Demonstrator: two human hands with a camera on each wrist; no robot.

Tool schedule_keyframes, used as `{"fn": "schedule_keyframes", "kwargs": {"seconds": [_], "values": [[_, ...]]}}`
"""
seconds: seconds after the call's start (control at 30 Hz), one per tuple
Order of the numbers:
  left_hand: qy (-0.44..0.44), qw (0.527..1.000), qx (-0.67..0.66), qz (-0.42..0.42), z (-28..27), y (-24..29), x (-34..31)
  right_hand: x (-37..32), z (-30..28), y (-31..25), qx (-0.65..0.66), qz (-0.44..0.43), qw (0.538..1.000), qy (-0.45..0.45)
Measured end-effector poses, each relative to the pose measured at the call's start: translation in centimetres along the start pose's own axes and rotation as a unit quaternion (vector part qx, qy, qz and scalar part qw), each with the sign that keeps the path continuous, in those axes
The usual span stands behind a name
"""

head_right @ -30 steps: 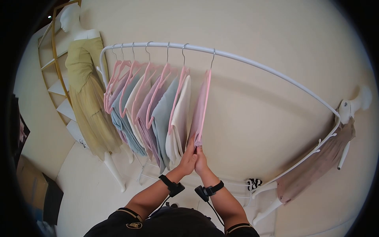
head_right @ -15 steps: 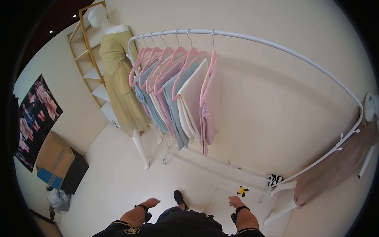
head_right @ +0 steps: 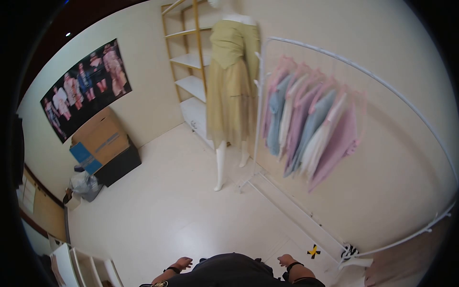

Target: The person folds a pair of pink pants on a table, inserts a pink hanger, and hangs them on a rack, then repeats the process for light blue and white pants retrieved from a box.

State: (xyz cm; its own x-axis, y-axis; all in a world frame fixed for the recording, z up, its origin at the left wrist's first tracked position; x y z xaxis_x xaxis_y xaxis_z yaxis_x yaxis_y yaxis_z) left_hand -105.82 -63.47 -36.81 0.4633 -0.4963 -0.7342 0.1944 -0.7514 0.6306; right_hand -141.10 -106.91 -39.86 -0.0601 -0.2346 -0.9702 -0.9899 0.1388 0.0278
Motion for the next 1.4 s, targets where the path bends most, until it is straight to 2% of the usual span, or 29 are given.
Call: {"fn": "schedule_keyframes", "kwargs": {"seconds": [0.07, 0.13, 0.2, 0.27, 0.3, 0.43, 0.5, 0.53, 0.63, 0.73, 0.77, 0.87, 0.9, 1.0, 1.03, 1.07, 1.13, 1.17, 1.23, 1.27, 1.3, 1.4], "values": [[0.071, 0.991, -0.004, 0.114, -2.7, -1.1, 0.9, -1.6, 0.0, -7.3, -0.005, -0.088, 0.995, 0.039], [0.118, 0.984, -0.002, 0.136, -5.2, -2.8, 0.7, -3.5, 0.8, -14.4, -0.031, -0.134, 0.989, 0.047], [0.146, 0.978, -0.009, 0.146, -7.5, -5.1, 0.2, -6.0, 2.4, -21.3, -0.052, -0.177, 0.982, 0.045], [0.176, 0.976, -0.063, 0.111, -9.1, -8.1, -1.9, -8.7, 4.5, -27.2, -0.048, -0.263, 0.961, 0.066], [0.185, 0.974, -0.096, 0.09, -10.1, -9.4, -3.0, -9.5, 5.7, -29.6, -0.042, -0.28, 0.957, 0.063], [0.218, 0.965, -0.146, -0.013, -11.6, -16.4, -8.5, -11.2, 9.9, -36.3, -0.117, -0.278, 0.952, 0.046], [0.234, 0.956, -0.169, -0.044, -10.5, -20.5, -10.3, -10.5, 11.3, -38.2, -0.22, -0.221, 0.95, 0.028], [0.257, 0.948, -0.174, -0.073, -9.5, -22.5, -11.0, -10.2, 11.8, -39.2, -0.233, -0.221, 0.947, 0.026], [0.299, 0.914, -0.242, -0.13, -7.4, -24.6, -11.8, -8.7, 13.3, -41.7, -0.313, -0.142, 0.938, 0.036], [0.23, 0.899, -0.323, -0.188, -6.9, -22.1, -12.7, -7.2, 15.2, -45.6, -0.353, -0.091, 0.931, 0.026], [0.236, 0.896, -0.324, -0.191, -7.4, -22.8, -12.1, -7.3, 16.0, -47.1, -0.363, -0.086, 0.928, 0.022], [0.178, 0.883, -0.377, -0.216, -8.2, -23.1, -8.8, -6.5, 18.0, -52.1, -0.367, -0.076, 0.927, 0.01], [0.212, 0.86, -0.404, -0.229, -9.5, -22.7, -8.0, -6.2, 18.7, -54.1, -0.375, -0.074, 0.924, 0.001], [0.263, 0.871, -0.371, -0.183, -16.5, -19.8, -6.5, -6.2, 20.7, -61.1, -0.399, -0.091, 0.912, -0.02], [0.284, 0.85, -0.399, -0.193, -19.3, -18.7, -6.3, -6.1, 21.5, -63.8, -0.403, -0.088, 0.911, -0.026], [0.27, 0.871, -0.37, -0.176, -22.7, -16.8, -6.4, -5.6, 22.3, -66.6, -0.39, -0.089, 0.916, -0.031], [0.329, 0.875, -0.332, -0.123, -28.2, -16.3, -4.6, -6.0, 23.8, -72.8, -0.419, -0.155, 0.895, -0.023], [0.379, 0.865, -0.322, -0.069, -31.3, -15.6, -3.7, -7.2, 24.6, -75.7, -0.382, -0.196, 0.903, -0.031], [0.448, 0.833, -0.322, -0.036, -36.1, -14.6, -1.9, -8.5, 26.4, -80.9, -0.313, -0.257, 0.914, -0.035], [0.471, 0.827, -0.306, -0.019, -39.2, -12.5, -2.1, -11.7, 27.6, -83.1, -0.293, -0.282, 0.912, -0.048], [0.477, 0.815, -0.33, -0.004, -41.0, -12.0, -1.4, -14.6, 28.7, -84.9, -0.274, -0.305, 0.91, -0.061], [0.48, 0.814, -0.326, -0.006, -44.5, -11.5, 0.3, -14.0, 31.1, -89.9, -0.285, -0.337, 0.895, -0.067]]}}
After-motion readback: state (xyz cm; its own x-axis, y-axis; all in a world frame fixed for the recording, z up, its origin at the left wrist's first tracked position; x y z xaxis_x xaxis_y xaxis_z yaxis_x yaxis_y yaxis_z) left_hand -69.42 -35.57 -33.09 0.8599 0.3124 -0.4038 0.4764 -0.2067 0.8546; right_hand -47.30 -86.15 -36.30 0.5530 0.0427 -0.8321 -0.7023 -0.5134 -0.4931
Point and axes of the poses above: each hand's wrist, its own x-axis towards the middle knuckle, its own z-axis out of the palm, y = z × x, the point moved 1 cm from there along x, towards the middle knuckle, and after that the axes turned 14 degrees about z, right-handed, at the moved point
